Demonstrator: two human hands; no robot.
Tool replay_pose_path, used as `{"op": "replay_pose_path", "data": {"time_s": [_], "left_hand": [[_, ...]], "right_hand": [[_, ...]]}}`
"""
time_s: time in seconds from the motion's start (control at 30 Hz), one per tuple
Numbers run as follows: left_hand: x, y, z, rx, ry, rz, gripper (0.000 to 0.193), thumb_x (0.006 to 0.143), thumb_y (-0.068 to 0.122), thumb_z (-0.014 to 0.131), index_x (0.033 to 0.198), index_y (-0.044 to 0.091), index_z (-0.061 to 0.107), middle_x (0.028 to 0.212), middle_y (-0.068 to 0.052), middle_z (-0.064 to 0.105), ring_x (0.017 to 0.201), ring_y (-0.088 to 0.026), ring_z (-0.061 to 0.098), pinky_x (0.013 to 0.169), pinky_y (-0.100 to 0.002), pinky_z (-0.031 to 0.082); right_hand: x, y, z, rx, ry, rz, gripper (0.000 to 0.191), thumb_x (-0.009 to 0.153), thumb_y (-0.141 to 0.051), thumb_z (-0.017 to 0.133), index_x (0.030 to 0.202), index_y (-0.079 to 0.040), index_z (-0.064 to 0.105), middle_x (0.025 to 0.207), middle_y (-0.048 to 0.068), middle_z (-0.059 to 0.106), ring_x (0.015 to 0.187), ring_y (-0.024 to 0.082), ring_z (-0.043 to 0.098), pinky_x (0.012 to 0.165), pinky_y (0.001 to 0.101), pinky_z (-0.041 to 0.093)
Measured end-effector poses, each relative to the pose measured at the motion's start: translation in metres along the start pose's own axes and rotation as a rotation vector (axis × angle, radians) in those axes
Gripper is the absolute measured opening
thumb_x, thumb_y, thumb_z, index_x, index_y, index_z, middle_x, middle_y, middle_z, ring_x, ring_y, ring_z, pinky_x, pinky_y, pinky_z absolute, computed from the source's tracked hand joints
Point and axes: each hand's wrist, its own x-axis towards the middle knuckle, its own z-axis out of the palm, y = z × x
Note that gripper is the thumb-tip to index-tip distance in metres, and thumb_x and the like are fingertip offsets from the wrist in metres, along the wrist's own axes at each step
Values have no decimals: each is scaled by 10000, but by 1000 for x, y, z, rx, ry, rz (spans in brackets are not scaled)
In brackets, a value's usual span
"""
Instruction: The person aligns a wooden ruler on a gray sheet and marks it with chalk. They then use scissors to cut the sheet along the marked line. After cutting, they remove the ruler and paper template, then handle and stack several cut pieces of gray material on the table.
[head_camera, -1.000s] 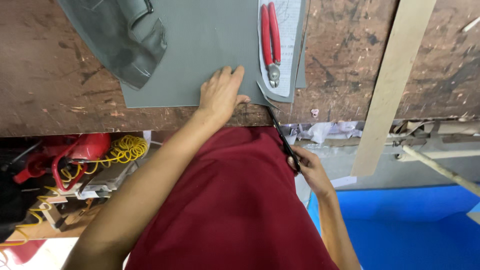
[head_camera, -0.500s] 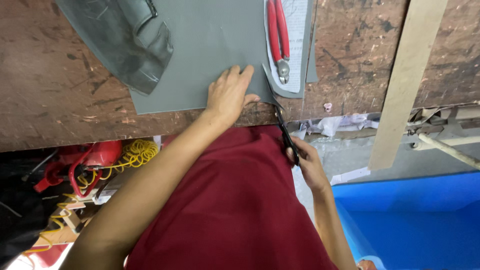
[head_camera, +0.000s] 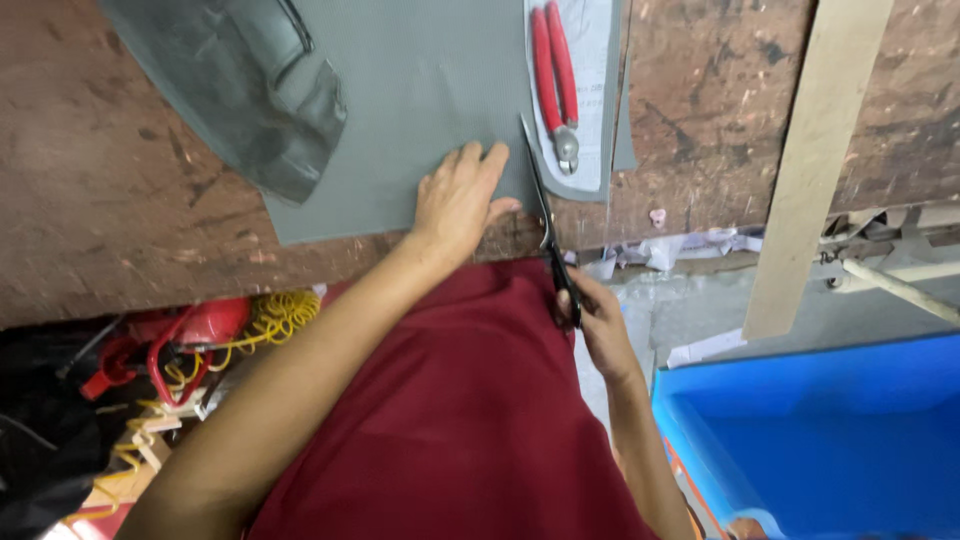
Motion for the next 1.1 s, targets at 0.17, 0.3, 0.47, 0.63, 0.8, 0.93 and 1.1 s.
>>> {"op": "replay_pose_path", "data": {"time_s": [0.17,0.3,0.47,0.63,0.8,0.93,1.1], "left_hand": [[0,-4,-2,9,-15,7,541,791,336,842,1150,80,529,1058,-139,598,1043,-370,637,749,-516,558],[-1,-6,-7,-14,8,64,536,780,267,836,1191,94,539,1058,-148,590,1008,-378,631,735,-518,551],[1,-5,-15,-27,29,81,542,770,210,825,1218,91,544,1078,-154,587,1008,-385,619,722,-520,543],[4,-7,-18,-26,-26,67,495,798,244,811,1179,89,535,1082,-143,582,1032,-365,624,760,-508,558],[6,-7,-16,-7,-81,43,483,808,241,809,1183,97,541,1075,-138,582,1030,-361,624,742,-507,557],[10,-4,-19,13,-50,33,491,770,243,818,1152,97,547,1051,-132,580,1023,-355,628,722,-501,561],[13,-3,-23,-18,-65,42,470,804,245,815,1160,92,550,1048,-128,572,1004,-341,629,733,-479,572]], "right_hand": [[5,-4,9,1,14,23,421,967,-283,688,1296,-21,666,754,-40,569,661,64,509,586,232,403],[16,-3,17,43,26,-19,412,975,-282,687,1298,-28,661,750,-40,563,661,56,509,583,221,406],[23,-10,26,44,55,10,371,975,-261,694,1238,-1,668,756,-34,578,645,66,522,557,228,407],[28,-20,28,64,62,61,394,943,-229,698,1274,-17,672,730,-26,586,622,71,530,553,229,432],[41,-25,31,88,39,-2,388,995,-239,688,1287,14,657,738,-34,544,635,62,497,554,223,405],[47,-33,35,113,89,97,459,929,-234,682,1337,-31,628,722,-35,573,600,69,517,518,225,400],[51,-45,36,114,23,46,469,961,-256,679,1354,-7,615,733,-19,562,616,75,516,551,226,418]]}}
